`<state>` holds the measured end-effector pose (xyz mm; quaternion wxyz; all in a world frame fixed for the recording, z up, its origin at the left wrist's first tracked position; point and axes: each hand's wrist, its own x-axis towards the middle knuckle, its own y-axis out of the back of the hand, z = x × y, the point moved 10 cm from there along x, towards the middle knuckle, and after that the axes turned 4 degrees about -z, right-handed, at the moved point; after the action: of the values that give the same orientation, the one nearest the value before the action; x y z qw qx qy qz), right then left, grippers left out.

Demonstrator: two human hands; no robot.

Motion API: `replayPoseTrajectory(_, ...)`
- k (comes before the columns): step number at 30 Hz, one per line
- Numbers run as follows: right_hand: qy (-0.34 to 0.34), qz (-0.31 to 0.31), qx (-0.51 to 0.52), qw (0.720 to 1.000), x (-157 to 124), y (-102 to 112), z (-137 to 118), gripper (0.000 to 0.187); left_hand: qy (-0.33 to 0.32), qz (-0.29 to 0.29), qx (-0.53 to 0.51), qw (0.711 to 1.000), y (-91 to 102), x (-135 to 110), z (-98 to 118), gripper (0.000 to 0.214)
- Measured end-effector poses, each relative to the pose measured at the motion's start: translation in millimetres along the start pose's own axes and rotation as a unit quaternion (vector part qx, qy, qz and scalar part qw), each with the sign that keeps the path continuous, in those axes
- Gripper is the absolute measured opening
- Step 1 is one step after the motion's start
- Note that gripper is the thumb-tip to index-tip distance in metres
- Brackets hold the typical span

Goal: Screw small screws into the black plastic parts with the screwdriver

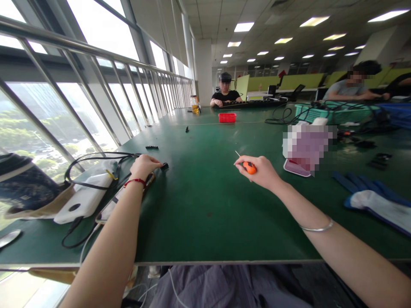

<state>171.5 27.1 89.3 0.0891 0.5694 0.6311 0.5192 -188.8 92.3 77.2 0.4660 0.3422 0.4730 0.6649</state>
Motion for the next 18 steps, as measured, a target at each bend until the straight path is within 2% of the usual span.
replayPoseTrajectory(7,-0.002,-0.003,-0.004,1.0,0.2,-0.3,-0.9,0.016,-0.001,-0.014,0.005,1.0,-4.2,2.6,-1.6,0.025)
replayPoseTrajectory(18,0.002,-0.012,-0.001,1.0,0.0,-2.0,-0.7,0.016,-0.003,0.003,-0.006,1.0,-0.9,0.9,-1.2,0.023)
